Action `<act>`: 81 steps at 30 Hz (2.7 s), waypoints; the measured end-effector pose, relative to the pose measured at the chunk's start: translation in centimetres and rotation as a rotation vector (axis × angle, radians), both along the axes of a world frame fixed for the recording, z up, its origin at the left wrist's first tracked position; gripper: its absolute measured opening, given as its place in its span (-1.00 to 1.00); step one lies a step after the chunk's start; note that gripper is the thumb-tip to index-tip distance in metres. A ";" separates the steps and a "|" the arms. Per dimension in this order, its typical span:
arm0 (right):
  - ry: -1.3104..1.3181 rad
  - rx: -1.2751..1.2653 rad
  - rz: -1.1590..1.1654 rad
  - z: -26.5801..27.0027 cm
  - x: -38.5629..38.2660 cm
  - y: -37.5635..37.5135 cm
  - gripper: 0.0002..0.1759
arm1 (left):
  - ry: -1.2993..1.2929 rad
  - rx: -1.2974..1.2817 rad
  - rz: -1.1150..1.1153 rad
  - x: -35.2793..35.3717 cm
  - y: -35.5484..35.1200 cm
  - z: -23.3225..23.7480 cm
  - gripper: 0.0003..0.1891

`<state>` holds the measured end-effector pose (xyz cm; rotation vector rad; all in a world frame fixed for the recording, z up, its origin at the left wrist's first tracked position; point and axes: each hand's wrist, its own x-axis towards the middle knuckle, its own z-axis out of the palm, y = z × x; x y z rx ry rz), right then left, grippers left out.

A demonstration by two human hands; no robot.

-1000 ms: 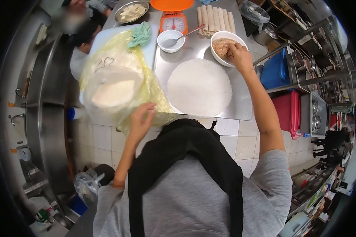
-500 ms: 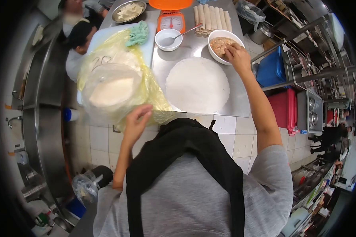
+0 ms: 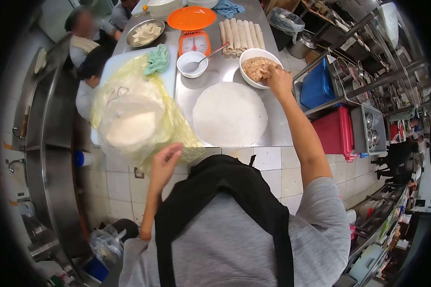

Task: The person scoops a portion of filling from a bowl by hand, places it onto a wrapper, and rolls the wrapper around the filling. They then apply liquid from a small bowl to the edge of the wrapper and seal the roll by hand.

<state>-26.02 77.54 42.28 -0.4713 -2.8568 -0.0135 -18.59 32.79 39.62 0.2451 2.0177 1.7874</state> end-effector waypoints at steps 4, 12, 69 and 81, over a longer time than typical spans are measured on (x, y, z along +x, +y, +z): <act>0.100 -0.129 -0.007 0.2 -0.1 -1.3 -0.53 | 0.042 0.044 0.011 0.0 0.3 0.2 -0.74; 0.346 -0.350 -0.030 -2.0 -1.5 1.4 -0.59 | -0.057 0.033 -0.074 0.3 1.0 0.4 -0.72; 0.285 -0.596 0.687 9.6 -22.0 -6.1 -0.48 | 0.124 -0.036 0.159 -2.3 1.5 5.0 -0.75; 0.266 -1.310 0.694 10.9 -25.8 -6.2 -0.71 | 0.130 0.050 0.331 1.4 -2.8 4.6 -0.80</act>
